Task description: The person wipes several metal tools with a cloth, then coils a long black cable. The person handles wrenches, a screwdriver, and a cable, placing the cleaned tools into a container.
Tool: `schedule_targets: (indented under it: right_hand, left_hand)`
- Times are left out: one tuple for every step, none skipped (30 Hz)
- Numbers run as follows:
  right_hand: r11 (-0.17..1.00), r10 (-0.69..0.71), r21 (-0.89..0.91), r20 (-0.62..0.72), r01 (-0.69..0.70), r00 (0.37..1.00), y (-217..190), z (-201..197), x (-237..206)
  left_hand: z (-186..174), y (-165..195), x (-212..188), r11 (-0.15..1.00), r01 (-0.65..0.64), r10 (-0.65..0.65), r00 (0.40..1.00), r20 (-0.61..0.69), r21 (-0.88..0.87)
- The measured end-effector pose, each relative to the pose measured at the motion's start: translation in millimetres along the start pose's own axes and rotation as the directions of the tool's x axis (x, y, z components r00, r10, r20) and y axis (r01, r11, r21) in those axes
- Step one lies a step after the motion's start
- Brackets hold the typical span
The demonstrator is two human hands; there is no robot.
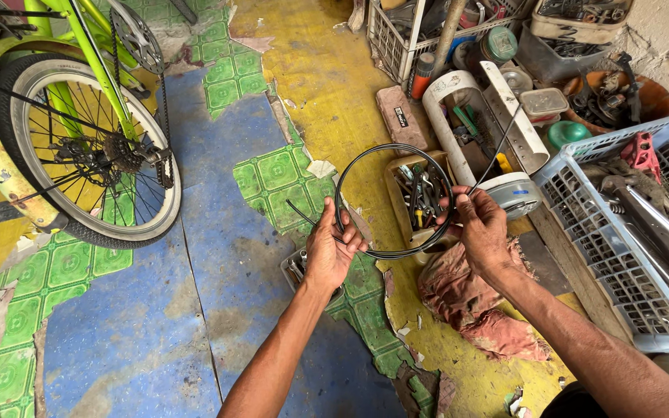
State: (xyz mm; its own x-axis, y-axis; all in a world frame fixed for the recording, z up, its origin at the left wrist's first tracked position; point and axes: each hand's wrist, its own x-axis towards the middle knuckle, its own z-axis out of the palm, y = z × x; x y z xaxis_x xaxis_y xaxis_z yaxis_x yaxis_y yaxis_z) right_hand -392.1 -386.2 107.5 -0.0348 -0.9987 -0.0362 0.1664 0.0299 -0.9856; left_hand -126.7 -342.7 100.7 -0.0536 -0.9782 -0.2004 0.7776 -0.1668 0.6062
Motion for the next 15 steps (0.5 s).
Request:
schedule_targets:
  right_hand:
    - [1.000, -0.005, -0.007, 0.003, 0.005, 1.000, -1.1, 1.2, -0.9]
    - [1.000, -0.005, -0.010, 0.000, 0.005, 1.000, -2.3, 2.1, -2.0]
    - [1.000, -0.005, -0.013, -0.004, 0.005, 1.000, -3.6, 3.0, -2.9]
    - [1.000, -0.007, -0.017, -0.008, 0.007, 1.000, -5.0, 3.7, -3.7]
    - [1.000, 0.001, -0.022, -0.018, -0.001, 1.000, -6.3, 4.3, -4.1]
    - [1.000, 0.009, -0.025, -0.029, -0.010, 1.000, -7.2, 4.9, -4.4]
    - [0.999, 0.017, -0.029, -0.039, -0.018, 0.999, -7.8, 5.2, -5.2]
    - [0.999, 0.017, -0.036, -0.037, -0.018, 0.999, -8.3, 5.6, -5.4]
    - [0.999, 0.016, -0.044, -0.035, -0.018, 0.999, -8.6, 5.4, -5.7]
    - [0.999, 0.017, -0.050, -0.033, -0.018, 0.999, -8.9, 5.3, -5.5]
    - [0.997, 0.031, -0.072, -0.028, -0.033, 0.999, -9.5, 4.6, -4.8]
    - [0.995, 0.045, -0.094, -0.023, -0.046, 0.999, -10.3, 3.7, -4.0]
    - [0.992, 0.058, -0.116, -0.019, -0.059, 0.998, -11.6, 2.5, -2.7]
    - [0.981, 0.141, -0.135, 0.018, -0.138, 0.990, -13.6, 0.9, -0.9]
    - [0.964, 0.225, -0.157, 0.051, -0.214, 0.973, -16.4, -1.3, 1.5]
  left_hand:
    - [-0.2, -0.5, 0.1, 1.000, 0.009, -0.010, 0.999, -0.039, -0.005]
    - [-0.1, -0.7, 0.0, 1.000, -0.004, 0.006, 0.998, -0.066, 0.026]
    - [0.4, -0.9, -0.4, 0.998, -0.017, 0.022, 0.995, -0.092, 0.057]
    - [1.2, -0.6, -1.0, 0.996, -0.029, 0.040, 0.992, -0.116, 0.089]
    - [2.5, -0.5, -1.9, 0.995, -0.030, 0.038, 0.996, -0.080, 0.095]
    - [4.0, -0.3, -3.0, 0.994, -0.030, 0.035, 0.998, -0.044, 0.103]
    - [5.9, 0.2, -4.3, 0.993, -0.031, 0.032, 0.999, -0.009, 0.110]
    - [8.1, 0.8, -5.4, 0.991, -0.029, 0.024, 0.999, 0.044, 0.130]
    - [10.4, 1.4, -6.5, 0.988, -0.028, 0.014, 0.995, 0.097, 0.150]
    - [12.4, 2.8, -7.8, 0.985, -0.029, 0.003, 0.989, 0.148, 0.171]
    - [14.5, 3.4, -9.5, 0.979, -0.044, 0.005, 0.980, 0.197, 0.197]
    - [16.3, 4.6, -11.0, 0.973, -0.062, 0.005, 0.969, 0.246, 0.221]
    - [18.0, 5.9, -12.3, 0.966, -0.080, 0.005, 0.955, 0.295, 0.244]
    - [19.1, 7.9, -13.5, 0.964, -0.068, -0.020, 0.945, 0.326, 0.257]
    - [19.7, 10.4, -14.6, 0.962, -0.056, -0.045, 0.933, 0.357, 0.269]
